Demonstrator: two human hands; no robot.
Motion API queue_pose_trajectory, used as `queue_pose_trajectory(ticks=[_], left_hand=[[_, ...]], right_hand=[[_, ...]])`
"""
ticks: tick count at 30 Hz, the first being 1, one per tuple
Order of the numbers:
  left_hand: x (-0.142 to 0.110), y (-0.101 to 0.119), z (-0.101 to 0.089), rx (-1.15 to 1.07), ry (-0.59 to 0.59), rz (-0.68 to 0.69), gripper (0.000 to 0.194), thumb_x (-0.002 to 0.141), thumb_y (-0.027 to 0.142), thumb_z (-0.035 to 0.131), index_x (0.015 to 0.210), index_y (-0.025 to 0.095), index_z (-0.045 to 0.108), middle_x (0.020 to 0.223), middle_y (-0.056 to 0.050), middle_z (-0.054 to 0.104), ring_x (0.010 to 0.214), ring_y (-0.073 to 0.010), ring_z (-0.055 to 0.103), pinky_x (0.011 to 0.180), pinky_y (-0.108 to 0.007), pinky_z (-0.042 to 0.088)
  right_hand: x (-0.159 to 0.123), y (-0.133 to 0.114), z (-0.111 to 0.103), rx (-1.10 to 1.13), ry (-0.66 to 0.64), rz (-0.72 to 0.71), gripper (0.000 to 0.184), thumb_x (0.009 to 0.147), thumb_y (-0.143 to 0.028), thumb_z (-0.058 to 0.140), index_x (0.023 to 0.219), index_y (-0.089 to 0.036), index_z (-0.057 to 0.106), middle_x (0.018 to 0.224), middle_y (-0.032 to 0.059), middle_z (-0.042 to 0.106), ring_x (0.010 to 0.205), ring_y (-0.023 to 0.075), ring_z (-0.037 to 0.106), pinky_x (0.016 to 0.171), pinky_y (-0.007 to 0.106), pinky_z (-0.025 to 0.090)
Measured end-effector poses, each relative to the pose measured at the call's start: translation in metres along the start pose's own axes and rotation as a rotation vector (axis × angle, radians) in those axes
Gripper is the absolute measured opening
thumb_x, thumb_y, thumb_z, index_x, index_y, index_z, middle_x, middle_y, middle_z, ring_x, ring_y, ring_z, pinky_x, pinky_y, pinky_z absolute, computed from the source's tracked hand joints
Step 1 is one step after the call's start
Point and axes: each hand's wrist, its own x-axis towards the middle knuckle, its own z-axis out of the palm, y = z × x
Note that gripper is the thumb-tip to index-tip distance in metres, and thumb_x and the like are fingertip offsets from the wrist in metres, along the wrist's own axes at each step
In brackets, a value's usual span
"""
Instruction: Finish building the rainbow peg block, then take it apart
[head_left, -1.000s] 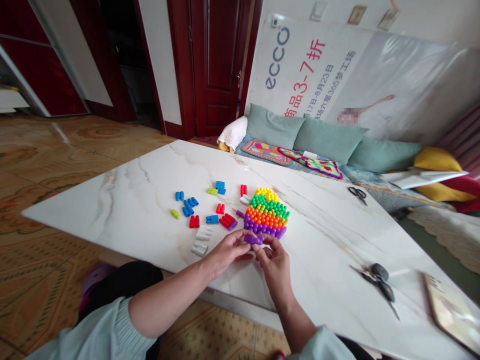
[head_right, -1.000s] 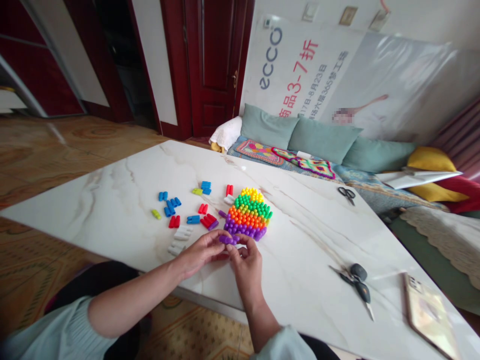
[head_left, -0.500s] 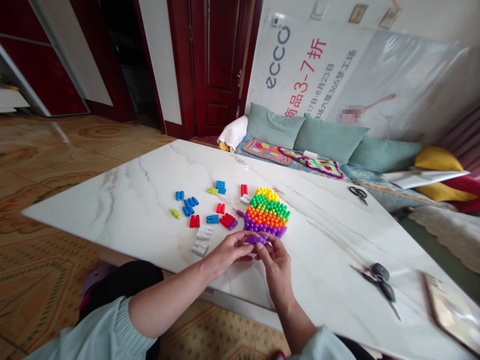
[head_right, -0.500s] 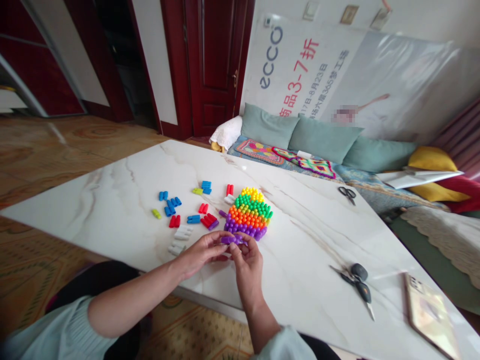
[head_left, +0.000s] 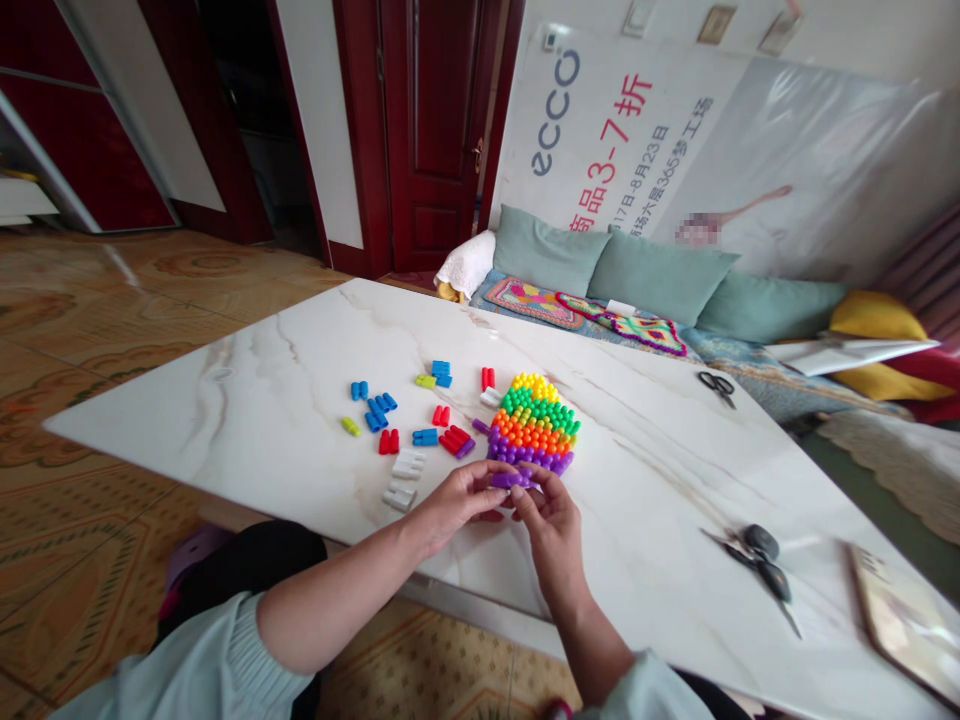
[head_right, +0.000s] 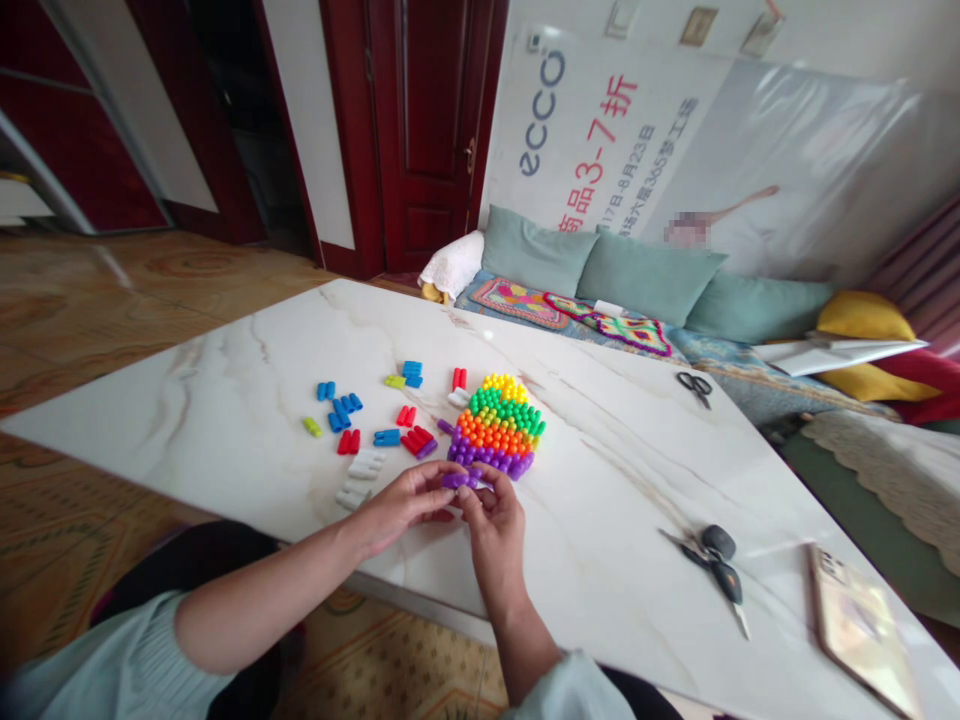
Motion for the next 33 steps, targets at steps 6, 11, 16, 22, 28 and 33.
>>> queue_pose_trajectory(ticks=[6, 11, 16, 22, 28, 33], left_hand=[[0.000, -0.001, -0.001, -0.001, 0.001, 0.005, 0.034, 0.073, 0.028, 0.075, 0.105, 0.021, 0.066, 0.103, -0.006, 0.067, 0.089, -0.0180, 0.064, 0.078, -0.029, 0.049], [0.000, 0.000, -0.001, -0.004, 0.005, -0.003, 0.034, 0.073, 0.028, 0.075, 0.105, 0.021, 0.066, 0.103, -0.006, 0.067, 0.088, -0.0181, 0.065, 0.077, -0.029, 0.049], [0.000, 0.000, 0.000, -0.011, 0.004, -0.003, 0.034, 0.072, 0.028, 0.076, 0.105, 0.021, 0.067, 0.103, -0.007, 0.068, 0.089, -0.0184, 0.065, 0.077, -0.028, 0.049], [0.000, 0.006, -0.006, 0.019, -0.020, -0.010, 0.036, 0.075, 0.032, 0.074, 0.108, 0.020, 0.066, 0.113, -0.010, 0.065, 0.096, -0.0212, 0.064, 0.076, -0.028, 0.048], [0.005, 0.010, -0.017, 0.013, 0.100, 0.026, 0.033, 0.076, 0.035, 0.073, 0.101, 0.016, 0.066, 0.111, -0.012, 0.066, 0.089, -0.0190, 0.065, 0.071, -0.025, 0.047], [0.008, 0.011, -0.021, 0.021, 0.181, 0.027, 0.031, 0.073, 0.035, 0.074, 0.097, 0.016, 0.066, 0.105, -0.010, 0.068, 0.084, -0.0171, 0.065, 0.069, -0.025, 0.047]], right_hand=[[0.000, 0.002, -0.001, -0.030, 0.003, -0.002, 0.038, 0.079, -0.040, 0.067, 0.108, -0.019, 0.057, 0.080, 0.0019, 0.068, 0.067, 0.0148, 0.061, 0.061, 0.027, 0.049], [-0.001, 0.001, -0.003, -0.048, -0.001, -0.002, 0.038, 0.079, -0.041, 0.067, 0.108, -0.018, 0.057, 0.083, 0.0031, 0.069, 0.068, 0.0149, 0.061, 0.061, 0.027, 0.049], [-0.002, 0.002, 0.000, -0.065, -0.004, -0.001, 0.039, 0.079, -0.042, 0.066, 0.108, -0.018, 0.057, 0.082, 0.0036, 0.069, 0.068, 0.0160, 0.062, 0.060, 0.028, 0.050], [0.004, -0.006, -0.021, -0.138, 0.129, -0.066, 0.041, 0.075, -0.046, 0.068, 0.104, -0.018, 0.059, 0.080, 0.0043, 0.070, 0.069, 0.0181, 0.065, 0.058, 0.028, 0.050], [0.023, -0.021, -0.073, -0.661, 0.329, -0.021, 0.036, 0.067, -0.048, 0.069, 0.087, -0.018, 0.066, 0.078, 0.0063, 0.071, 0.066, 0.0207, 0.065, 0.059, 0.031, 0.049], [0.028, -0.010, -0.076, -0.744, 0.220, 0.021, 0.029, 0.062, -0.044, 0.065, 0.080, -0.021, 0.063, 0.077, 0.0046, 0.071, 0.062, 0.0211, 0.066, 0.059, 0.033, 0.049]])
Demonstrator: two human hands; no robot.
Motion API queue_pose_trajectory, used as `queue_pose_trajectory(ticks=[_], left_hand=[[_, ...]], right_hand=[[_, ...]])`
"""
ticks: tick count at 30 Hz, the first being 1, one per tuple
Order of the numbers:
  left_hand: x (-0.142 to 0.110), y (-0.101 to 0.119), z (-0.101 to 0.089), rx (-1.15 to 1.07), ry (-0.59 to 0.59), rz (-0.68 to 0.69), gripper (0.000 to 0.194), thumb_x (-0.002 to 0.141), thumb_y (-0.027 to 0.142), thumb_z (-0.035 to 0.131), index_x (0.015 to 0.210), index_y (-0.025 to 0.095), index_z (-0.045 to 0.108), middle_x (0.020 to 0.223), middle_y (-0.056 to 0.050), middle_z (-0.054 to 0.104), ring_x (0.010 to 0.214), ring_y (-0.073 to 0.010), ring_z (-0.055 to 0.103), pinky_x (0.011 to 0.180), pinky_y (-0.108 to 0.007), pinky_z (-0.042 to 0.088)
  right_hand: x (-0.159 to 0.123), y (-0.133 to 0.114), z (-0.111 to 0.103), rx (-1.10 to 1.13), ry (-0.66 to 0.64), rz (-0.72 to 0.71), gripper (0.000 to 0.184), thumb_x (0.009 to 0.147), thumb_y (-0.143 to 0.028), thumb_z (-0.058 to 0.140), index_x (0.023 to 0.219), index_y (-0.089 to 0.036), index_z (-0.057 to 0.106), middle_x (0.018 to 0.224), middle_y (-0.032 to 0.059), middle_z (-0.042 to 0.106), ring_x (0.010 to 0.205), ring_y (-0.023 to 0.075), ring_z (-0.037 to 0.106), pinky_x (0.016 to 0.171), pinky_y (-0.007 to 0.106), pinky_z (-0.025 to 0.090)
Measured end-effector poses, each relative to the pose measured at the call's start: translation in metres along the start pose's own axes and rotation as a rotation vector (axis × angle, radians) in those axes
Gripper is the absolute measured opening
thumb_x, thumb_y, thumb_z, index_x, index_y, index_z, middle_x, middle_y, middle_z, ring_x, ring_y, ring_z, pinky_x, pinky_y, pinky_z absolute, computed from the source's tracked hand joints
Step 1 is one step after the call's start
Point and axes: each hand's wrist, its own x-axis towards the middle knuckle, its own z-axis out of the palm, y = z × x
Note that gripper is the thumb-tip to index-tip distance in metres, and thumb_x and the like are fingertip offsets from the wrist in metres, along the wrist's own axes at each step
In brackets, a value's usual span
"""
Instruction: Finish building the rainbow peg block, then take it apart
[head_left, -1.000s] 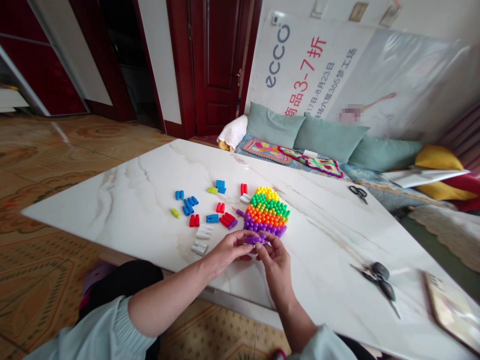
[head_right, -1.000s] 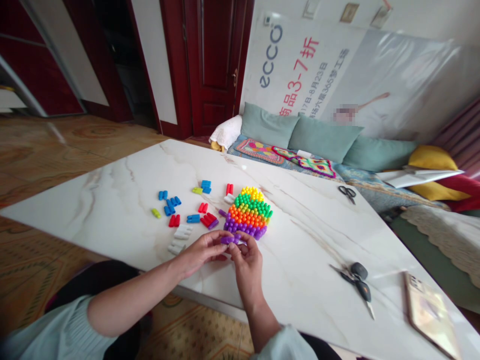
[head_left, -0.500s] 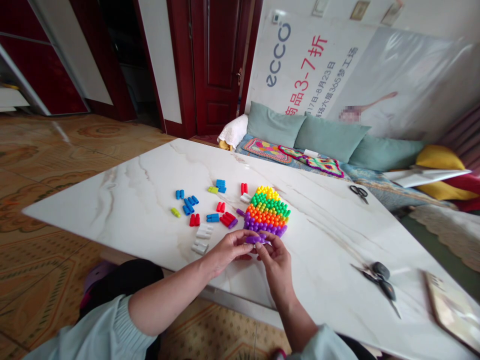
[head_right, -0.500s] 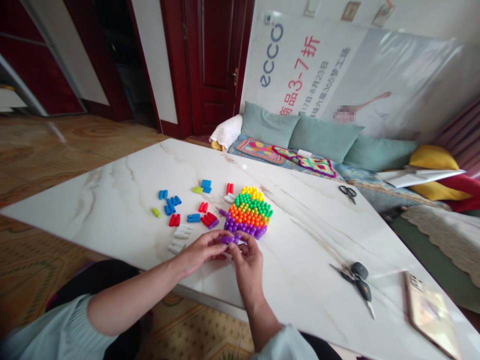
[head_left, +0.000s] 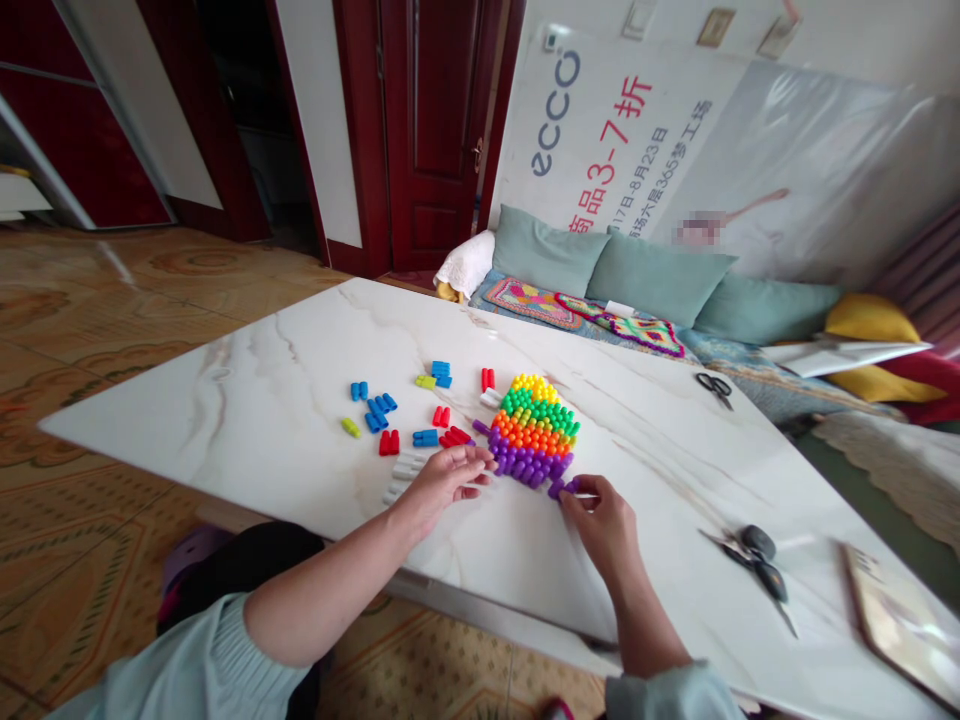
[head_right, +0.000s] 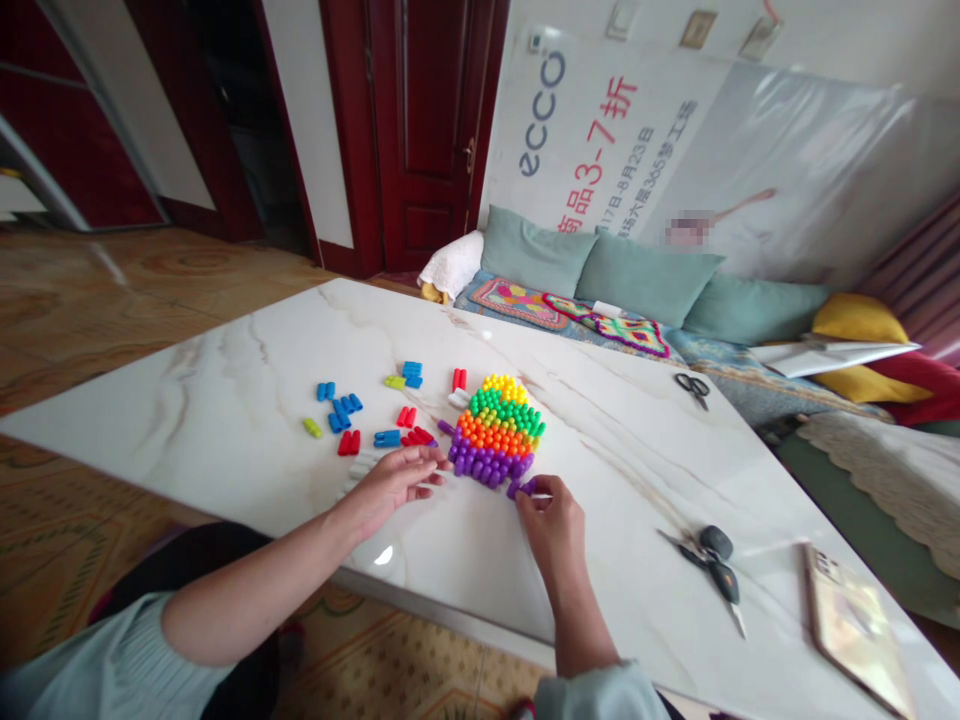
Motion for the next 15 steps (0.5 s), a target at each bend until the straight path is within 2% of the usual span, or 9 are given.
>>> queue_pose_trajectory(ticks=[4, 11, 13, 15], left_hand=[[0.000, -0.001, 0.000, 0.011, 0.008, -0.004, 0.031, 0.072, 0.035, 0.074, 0.096, 0.017, 0.066, 0.105, -0.010, 0.069, 0.083, -0.0167, 0.065, 0.069, -0.025, 0.046], [-0.002, 0.006, 0.003, 0.114, -0.005, 0.026, 0.025, 0.077, 0.034, 0.066, 0.096, 0.017, 0.065, 0.104, -0.009, 0.068, 0.084, -0.0174, 0.064, 0.069, -0.025, 0.046], [0.001, 0.015, -0.003, 0.247, 0.009, 0.099, 0.020, 0.079, 0.031, 0.062, 0.093, 0.018, 0.066, 0.099, -0.007, 0.069, 0.084, -0.0185, 0.064, 0.070, -0.027, 0.046], [0.006, 0.026, -0.014, 0.446, 0.095, 0.249, 0.015, 0.079, 0.026, 0.061, 0.091, 0.019, 0.068, 0.094, -0.006, 0.069, 0.085, -0.0198, 0.063, 0.075, -0.029, 0.046]], right_hand=[[-0.001, 0.001, 0.010, 0.016, 0.052, -0.032, 0.031, 0.064, -0.044, 0.062, 0.085, -0.021, 0.061, 0.083, 0.0053, 0.071, 0.065, 0.0209, 0.066, 0.061, 0.033, 0.050], [0.004, 0.008, 0.015, -0.009, 0.086, -0.034, 0.033, 0.068, -0.044, 0.060, 0.091, -0.020, 0.057, 0.085, 0.0056, 0.070, 0.064, 0.0192, 0.065, 0.061, 0.031, 0.049], [0.004, 0.009, 0.014, -0.016, 0.099, -0.049, 0.036, 0.068, -0.045, 0.060, 0.093, -0.020, 0.055, 0.092, 0.0070, 0.069, 0.065, 0.0188, 0.065, 0.061, 0.032, 0.048], [0.002, 0.007, 0.012, -0.048, 0.120, -0.067, 0.037, 0.069, -0.046, 0.060, 0.095, -0.020, 0.055, 0.096, 0.0076, 0.068, 0.064, 0.0181, 0.064, 0.062, 0.032, 0.048]])
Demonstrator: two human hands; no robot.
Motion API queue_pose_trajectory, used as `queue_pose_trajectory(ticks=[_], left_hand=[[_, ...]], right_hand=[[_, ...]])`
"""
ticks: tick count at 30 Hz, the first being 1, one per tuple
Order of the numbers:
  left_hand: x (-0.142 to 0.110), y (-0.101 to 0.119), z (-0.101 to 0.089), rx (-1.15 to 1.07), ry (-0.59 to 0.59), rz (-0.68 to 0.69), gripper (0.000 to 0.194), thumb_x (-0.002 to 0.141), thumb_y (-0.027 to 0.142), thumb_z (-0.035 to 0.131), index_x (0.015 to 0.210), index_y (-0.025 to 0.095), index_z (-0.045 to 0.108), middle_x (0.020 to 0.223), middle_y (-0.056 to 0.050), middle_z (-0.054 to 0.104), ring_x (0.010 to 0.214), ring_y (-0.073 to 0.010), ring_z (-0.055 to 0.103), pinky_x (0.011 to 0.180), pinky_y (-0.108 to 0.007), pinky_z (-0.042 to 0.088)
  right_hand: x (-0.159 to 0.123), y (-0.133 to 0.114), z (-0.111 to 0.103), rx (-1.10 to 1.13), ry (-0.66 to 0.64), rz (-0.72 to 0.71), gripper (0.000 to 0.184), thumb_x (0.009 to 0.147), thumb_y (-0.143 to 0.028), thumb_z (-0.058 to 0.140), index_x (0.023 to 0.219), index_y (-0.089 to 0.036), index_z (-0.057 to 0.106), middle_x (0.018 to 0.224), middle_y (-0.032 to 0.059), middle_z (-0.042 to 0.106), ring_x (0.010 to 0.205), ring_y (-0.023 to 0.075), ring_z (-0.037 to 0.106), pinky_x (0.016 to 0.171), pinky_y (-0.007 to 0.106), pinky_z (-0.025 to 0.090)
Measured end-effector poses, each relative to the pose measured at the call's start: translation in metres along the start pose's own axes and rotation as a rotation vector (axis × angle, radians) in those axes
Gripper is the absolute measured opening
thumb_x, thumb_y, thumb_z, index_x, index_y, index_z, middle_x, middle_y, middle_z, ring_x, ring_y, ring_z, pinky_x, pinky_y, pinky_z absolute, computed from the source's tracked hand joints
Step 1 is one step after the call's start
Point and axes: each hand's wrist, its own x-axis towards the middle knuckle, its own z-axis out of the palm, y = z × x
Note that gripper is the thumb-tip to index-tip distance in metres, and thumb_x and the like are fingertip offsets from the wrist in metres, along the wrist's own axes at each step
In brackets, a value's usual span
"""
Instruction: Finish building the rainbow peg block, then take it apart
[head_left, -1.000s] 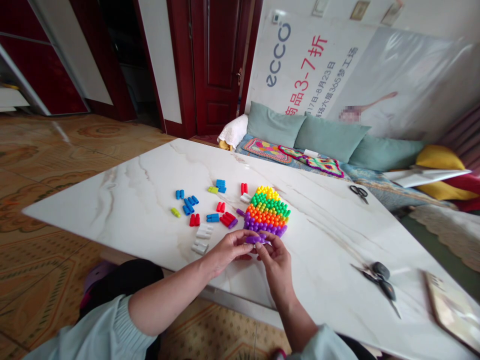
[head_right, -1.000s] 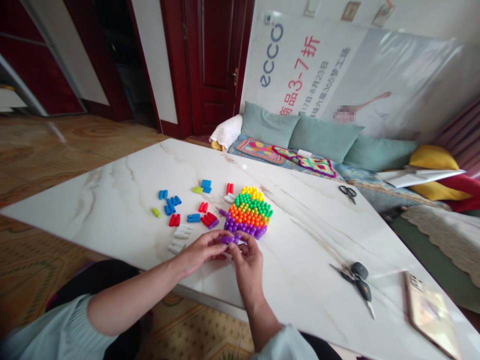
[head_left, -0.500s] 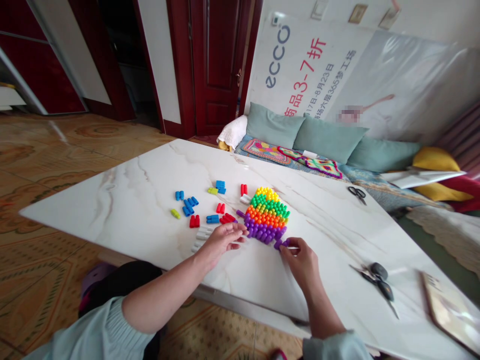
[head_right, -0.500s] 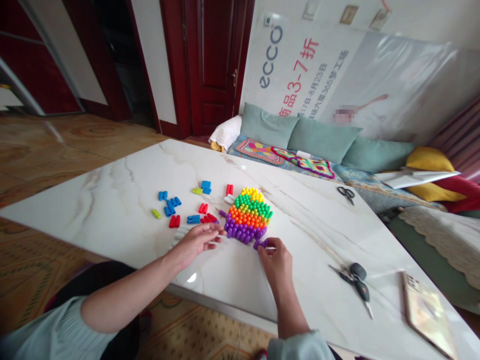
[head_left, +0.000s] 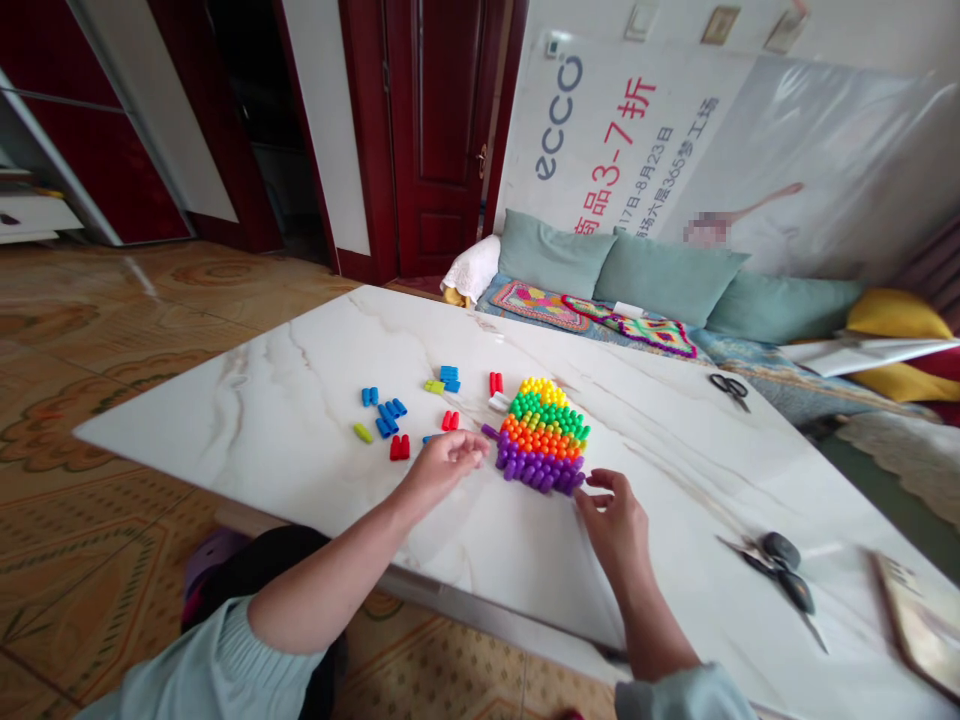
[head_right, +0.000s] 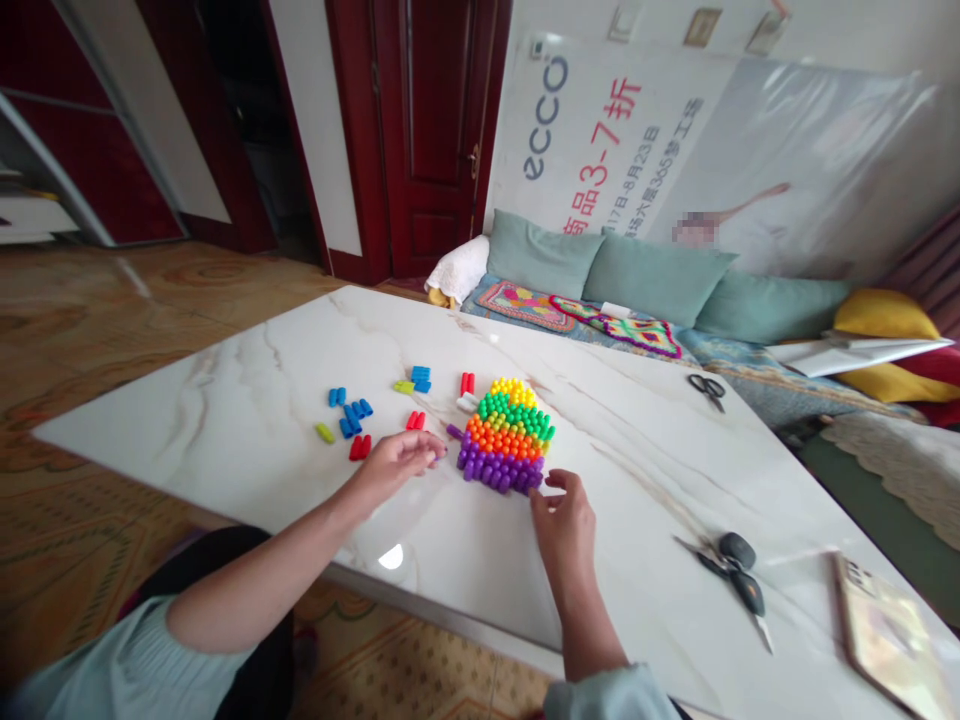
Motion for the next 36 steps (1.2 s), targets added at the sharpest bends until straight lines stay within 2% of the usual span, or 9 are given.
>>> queue_pose_trajectory(ticks=[3, 7, 13, 17, 23, 26, 31, 33, 36], left_hand=[[0.013, -0.001, -0.026, 0.346, 0.189, 0.214, 0.019, 0.078, 0.017, 0.059, 0.093, 0.022, 0.070, 0.097, -0.006, 0.068, 0.091, -0.0222, 0.060, 0.086, -0.032, 0.043], [0.023, -0.008, -0.040, 0.677, 0.179, 0.304, 0.024, 0.076, 0.012, 0.061, 0.095, 0.022, 0.072, 0.100, -0.008, 0.066, 0.098, -0.0257, 0.057, 0.093, -0.037, 0.040], [0.019, -0.012, -0.012, 0.953, -0.092, 0.464, 0.038, 0.078, 0.017, 0.064, 0.116, 0.024, 0.063, 0.116, -0.005, 0.061, 0.111, -0.0237, 0.050, 0.100, -0.037, 0.038], [0.018, -0.016, -0.001, 1.137, -0.094, 0.451, 0.035, 0.081, 0.020, 0.062, 0.116, 0.025, 0.061, 0.117, -0.005, 0.060, 0.111, -0.0254, 0.048, 0.096, -0.041, 0.038], [0.025, -0.020, -0.003, 1.283, 0.001, 0.412, 0.024, 0.085, 0.010, 0.049, 0.098, 0.020, 0.065, 0.105, -0.007, 0.062, 0.107, -0.0255, 0.049, 0.085, -0.039, 0.040], [0.032, -0.020, -0.001, 1.246, 0.044, 0.478, 0.026, 0.084, 0.007, 0.047, 0.099, 0.020, 0.064, 0.114, -0.007, 0.060, 0.112, -0.0252, 0.047, 0.090, -0.041, 0.040], [0.044, -0.024, 0.005, 1.127, -0.115, 0.601, 0.033, 0.084, 0.003, 0.045, 0.102, 0.022, 0.063, 0.134, -0.004, 0.053, 0.128, -0.0229, 0.038, 0.105, -0.042, 0.031], [0.046, -0.025, 0.006, 1.123, -0.173, 0.556, 0.032, 0.085, 0.003, 0.045, 0.104, 0.021, 0.063, 0.128, -0.005, 0.057, 0.121, -0.0217, 0.046, 0.101, -0.040, 0.036], [0.043, -0.020, 0.004, 1.178, -0.159, 0.476, 0.023, 0.086, 0.010, 0.050, 0.102, 0.019, 0.065, 0.111, -0.007, 0.062, 0.106, -0.0223, 0.054, 0.093, -0.039, 0.041]], right_hand=[[-0.003, -0.006, -0.006, -0.019, 0.068, -0.022, 0.036, 0.073, -0.046, 0.058, 0.098, -0.020, 0.055, 0.099, 0.0074, 0.067, 0.061, 0.0162, 0.062, 0.061, 0.032, 0.047], [-0.010, -0.017, -0.008, 0.087, 0.131, -0.056, 0.031, 0.078, -0.043, 0.057, 0.099, -0.020, 0.056, 0.098, 0.0068, 0.067, 0.057, 0.0133, 0.060, 0.057, 0.029, 0.046], [-0.017, -0.023, 0.000, 0.158, 0.089, -0.176, 0.023, 0.083, -0.037, 0.056, 0.099, -0.020, 0.057, 0.094, 0.0048, 0.065, 0.059, 0.0117, 0.058, 0.055, 0.027, 0.046], [-0.018, -0.023, 0.002, 0.162, 0.072, -0.252, 0.019, 0.085, -0.033, 0.056, 0.099, -0.020, 0.058, 0.093, 0.0037, 0.062, 0.060, 0.0110, 0.057, 0.056, 0.026, 0.047], [-0.022, -0.027, 0.008, 0.196, 0.046, -0.314, 0.016, 0.085, -0.028, 0.055, 0.099, -0.020, 0.059, 0.097, 0.0043, 0.060, 0.061, 0.0100, 0.056, 0.055, 0.025, 0.047], [-0.029, -0.032, 0.011, 0.217, -0.001, -0.354, 0.014, 0.087, -0.025, 0.053, 0.099, -0.020, 0.058, 0.099, 0.0049, 0.059, 0.061, 0.0095, 0.055, 0.054, 0.025, 0.047], [-0.043, -0.039, 0.017, 0.232, -0.132, -0.429, 0.016, 0.089, -0.020, 0.049, 0.101, -0.021, 0.058, 0.105, 0.0058, 0.058, 0.065, 0.0097, 0.054, 0.056, 0.024, 0.046], [-0.046, -0.039, 0.020, 0.232, -0.170, -0.438, 0.016, 0.089, -0.019, 0.049, 0.102, -0.021, 0.058, 0.108, 0.0061, 0.058, 0.066, 0.0099, 0.055, 0.057, 0.025, 0.046], [-0.050, -0.038, 0.025, 0.236, -0.212, -0.434, 0.018, 0.089, -0.018, 0.048, 0.103, -0.022, 0.057, 0.110, 0.0063, 0.057, 0.066, 0.0098, 0.055, 0.058, 0.024, 0.046]])
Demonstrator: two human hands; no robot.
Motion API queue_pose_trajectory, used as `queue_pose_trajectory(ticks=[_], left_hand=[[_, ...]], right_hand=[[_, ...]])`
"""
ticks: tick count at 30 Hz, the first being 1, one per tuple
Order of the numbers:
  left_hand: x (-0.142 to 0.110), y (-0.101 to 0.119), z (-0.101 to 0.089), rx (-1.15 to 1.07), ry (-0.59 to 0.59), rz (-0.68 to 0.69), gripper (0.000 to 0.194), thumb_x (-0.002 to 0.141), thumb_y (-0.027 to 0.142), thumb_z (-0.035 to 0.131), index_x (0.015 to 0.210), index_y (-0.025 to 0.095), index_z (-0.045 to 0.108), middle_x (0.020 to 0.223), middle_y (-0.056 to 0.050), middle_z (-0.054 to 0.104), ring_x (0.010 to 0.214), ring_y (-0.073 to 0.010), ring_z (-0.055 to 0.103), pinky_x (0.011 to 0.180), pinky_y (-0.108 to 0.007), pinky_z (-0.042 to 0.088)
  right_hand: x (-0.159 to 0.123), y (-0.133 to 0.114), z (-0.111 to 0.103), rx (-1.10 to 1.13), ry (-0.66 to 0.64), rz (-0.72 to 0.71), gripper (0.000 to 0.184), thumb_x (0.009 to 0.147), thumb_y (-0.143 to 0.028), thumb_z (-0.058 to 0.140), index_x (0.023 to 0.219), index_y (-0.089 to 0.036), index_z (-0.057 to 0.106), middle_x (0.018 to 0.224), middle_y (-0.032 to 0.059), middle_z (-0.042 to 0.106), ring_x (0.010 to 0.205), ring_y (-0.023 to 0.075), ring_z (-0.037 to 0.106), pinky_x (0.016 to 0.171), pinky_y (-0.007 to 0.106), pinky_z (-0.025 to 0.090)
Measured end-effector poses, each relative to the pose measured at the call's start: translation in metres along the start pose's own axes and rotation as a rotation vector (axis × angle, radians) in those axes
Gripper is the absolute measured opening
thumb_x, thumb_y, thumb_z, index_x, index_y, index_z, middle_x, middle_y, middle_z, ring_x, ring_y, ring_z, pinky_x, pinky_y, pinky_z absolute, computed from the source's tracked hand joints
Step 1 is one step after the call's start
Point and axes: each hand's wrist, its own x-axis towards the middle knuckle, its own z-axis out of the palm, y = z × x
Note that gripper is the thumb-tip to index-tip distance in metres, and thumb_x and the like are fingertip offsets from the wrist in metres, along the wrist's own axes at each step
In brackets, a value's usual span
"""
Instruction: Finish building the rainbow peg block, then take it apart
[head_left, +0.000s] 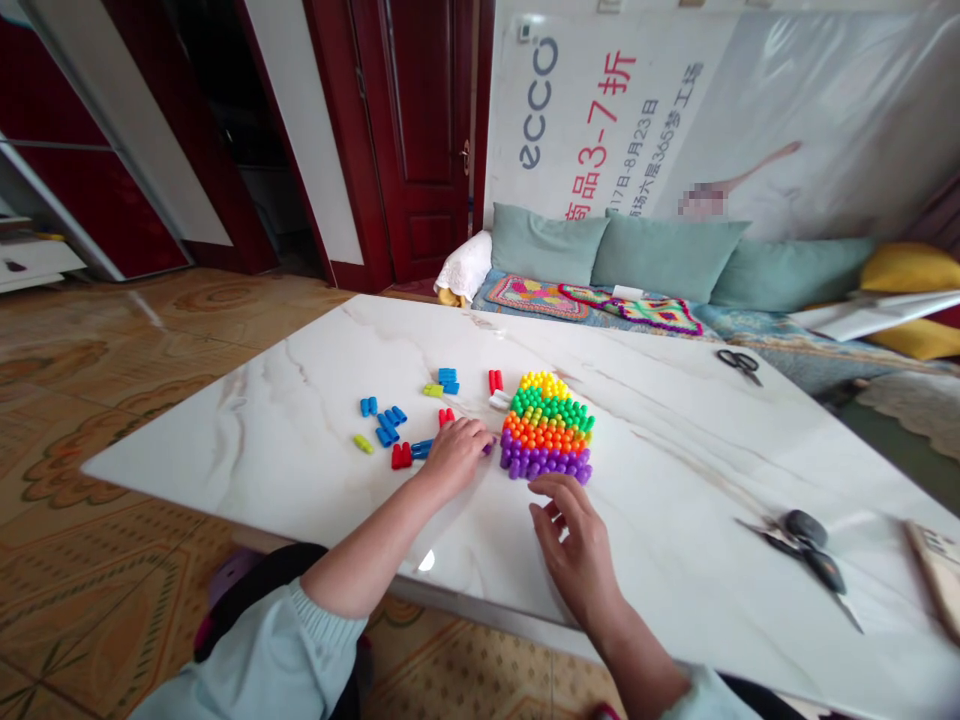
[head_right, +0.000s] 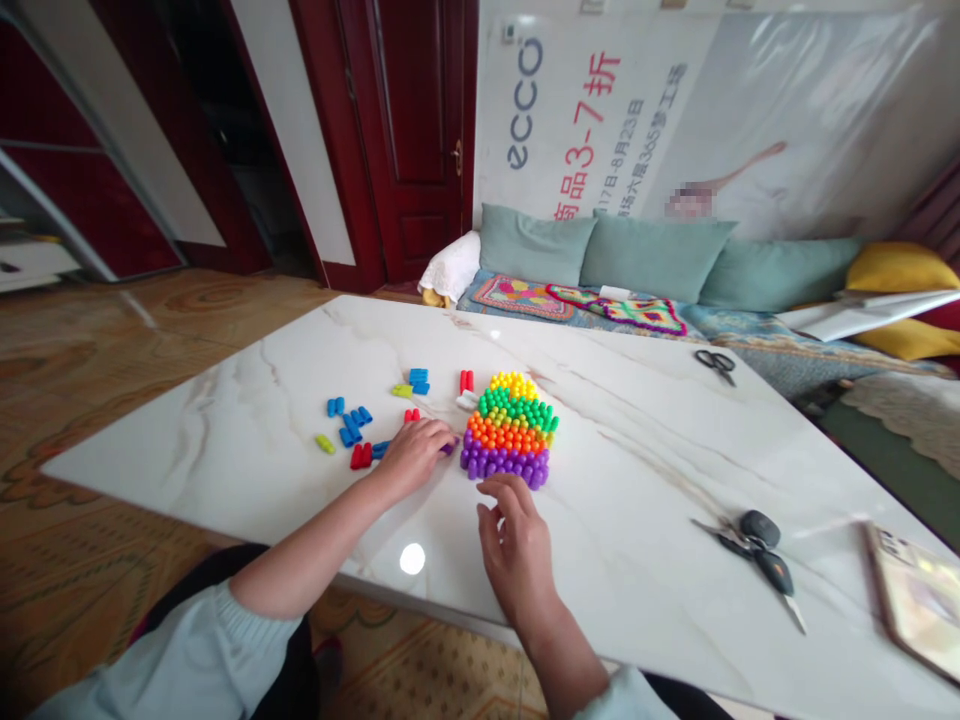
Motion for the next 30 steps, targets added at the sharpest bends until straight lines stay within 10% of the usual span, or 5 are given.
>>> queue_pose_trajectory(ticks=[8, 12, 18, 30], left_hand=[[-0.029, 0.007, -0.024, -0.015, -0.012, -0.143, 0.016, 0.081, 0.013, 0.060, 0.093, 0.020, 0.068, 0.096, -0.008, 0.061, 0.097, -0.0251, 0.056, 0.087, -0.039, 0.044], [-0.038, 0.020, -0.031, -0.555, 0.041, -0.233, 0.016, 0.080, 0.017, 0.062, 0.096, 0.020, 0.067, 0.100, -0.006, 0.065, 0.096, -0.0213, 0.059, 0.085, -0.034, 0.046], [-0.044, 0.045, -0.023, -1.368, -0.181, -0.409, 0.031, 0.077, 0.035, 0.070, 0.100, 0.016, 0.064, 0.096, -0.006, 0.067, 0.089, -0.0176, 0.061, 0.076, -0.026, 0.046], [-0.045, 0.052, -0.013, -1.432, -0.199, -0.461, 0.039, 0.075, 0.042, 0.073, 0.103, 0.014, 0.066, 0.094, -0.007, 0.068, 0.083, -0.0161, 0.062, 0.071, -0.024, 0.046]], right_hand=[[-0.008, -0.002, 0.017, 0.036, -0.116, 0.017, 0.022, 0.087, -0.015, 0.047, 0.105, -0.022, 0.056, 0.109, 0.0053, 0.057, 0.068, 0.0103, 0.055, 0.065, 0.025, 0.047], [-0.005, -0.004, 0.023, 0.158, -0.090, 0.152, 0.023, 0.083, -0.019, 0.054, 0.106, -0.021, 0.055, 0.104, 0.0047, 0.059, 0.062, 0.0094, 0.054, 0.060, 0.025, 0.047], [0.001, -0.008, 0.025, 0.571, -0.039, 0.439, 0.045, 0.082, -0.041, 0.061, 0.120, -0.018, 0.053, 0.081, 0.0017, 0.062, 0.053, 0.0094, 0.053, 0.048, 0.023, 0.045], [0.004, -0.009, 0.020, 0.521, 0.030, 0.475, 0.036, 0.081, -0.041, 0.061, 0.105, -0.015, 0.065, 0.063, 0.0000, 0.060, 0.054, 0.0121, 0.052, 0.050, 0.024, 0.045]])
